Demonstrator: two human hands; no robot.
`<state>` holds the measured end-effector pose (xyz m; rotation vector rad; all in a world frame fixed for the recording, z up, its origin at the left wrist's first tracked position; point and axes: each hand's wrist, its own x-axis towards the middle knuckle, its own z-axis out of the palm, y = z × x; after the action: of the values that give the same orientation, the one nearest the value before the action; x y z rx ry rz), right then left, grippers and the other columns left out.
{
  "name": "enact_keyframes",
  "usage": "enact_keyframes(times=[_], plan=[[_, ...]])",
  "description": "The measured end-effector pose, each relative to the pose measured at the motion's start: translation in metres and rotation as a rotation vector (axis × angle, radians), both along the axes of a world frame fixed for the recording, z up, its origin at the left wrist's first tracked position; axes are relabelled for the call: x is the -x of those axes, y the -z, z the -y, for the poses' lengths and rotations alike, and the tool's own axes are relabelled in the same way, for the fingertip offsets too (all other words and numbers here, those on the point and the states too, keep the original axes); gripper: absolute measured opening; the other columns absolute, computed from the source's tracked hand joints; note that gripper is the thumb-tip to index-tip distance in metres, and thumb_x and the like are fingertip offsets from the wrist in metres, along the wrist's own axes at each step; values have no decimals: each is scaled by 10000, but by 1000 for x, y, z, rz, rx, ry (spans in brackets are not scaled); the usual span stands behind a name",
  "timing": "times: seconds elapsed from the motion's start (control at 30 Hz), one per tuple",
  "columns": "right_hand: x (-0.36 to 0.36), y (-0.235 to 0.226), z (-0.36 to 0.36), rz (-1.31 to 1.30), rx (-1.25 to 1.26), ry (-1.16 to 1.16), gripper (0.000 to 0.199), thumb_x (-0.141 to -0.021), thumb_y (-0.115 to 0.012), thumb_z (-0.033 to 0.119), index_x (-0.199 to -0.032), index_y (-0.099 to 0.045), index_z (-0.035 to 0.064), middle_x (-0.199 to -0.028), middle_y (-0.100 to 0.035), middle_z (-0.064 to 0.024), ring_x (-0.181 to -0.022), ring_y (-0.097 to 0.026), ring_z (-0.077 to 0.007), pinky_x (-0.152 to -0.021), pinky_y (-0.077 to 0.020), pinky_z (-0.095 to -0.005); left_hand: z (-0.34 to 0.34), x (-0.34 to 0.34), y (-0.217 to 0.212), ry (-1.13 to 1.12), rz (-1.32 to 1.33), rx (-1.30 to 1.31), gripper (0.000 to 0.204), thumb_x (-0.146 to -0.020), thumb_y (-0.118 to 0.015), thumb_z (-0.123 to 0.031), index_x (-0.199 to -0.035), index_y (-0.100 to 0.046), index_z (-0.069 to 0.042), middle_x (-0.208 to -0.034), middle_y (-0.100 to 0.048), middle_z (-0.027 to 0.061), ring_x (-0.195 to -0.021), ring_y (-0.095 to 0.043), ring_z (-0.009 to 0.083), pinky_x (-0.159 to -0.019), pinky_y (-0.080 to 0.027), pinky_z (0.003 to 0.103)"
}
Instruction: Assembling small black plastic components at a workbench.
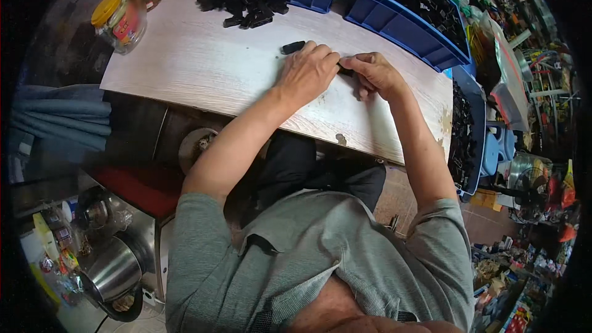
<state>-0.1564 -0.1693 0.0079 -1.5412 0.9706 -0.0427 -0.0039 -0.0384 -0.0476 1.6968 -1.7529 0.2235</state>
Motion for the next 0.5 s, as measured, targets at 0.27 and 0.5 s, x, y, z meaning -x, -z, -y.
enact_keyframes(times=[0.27,0.5], plan=[[-1,2,-26,80,119,168,396,-936,-703,409,-1057,-712,32,-517,-446,25,-392,-470,-102,-385,-431,-275,-3,0,2,-46,53,-49,198,-939,-674,-222,-1023,-727,-51,-981,-705,67,-935,-644,265,-822,-554,383],[5,9,-27,149,165,184,361,-839,-814,228,-1120,-693,37,-574,-505,22,-425,-487,-99,-397,-417,-254,-28,-40,-1,-275,77,33,218,-919,-610,-137,-1065,-731,-28,-1019,-732,119,-940,-648,331,-821,-543,432]])
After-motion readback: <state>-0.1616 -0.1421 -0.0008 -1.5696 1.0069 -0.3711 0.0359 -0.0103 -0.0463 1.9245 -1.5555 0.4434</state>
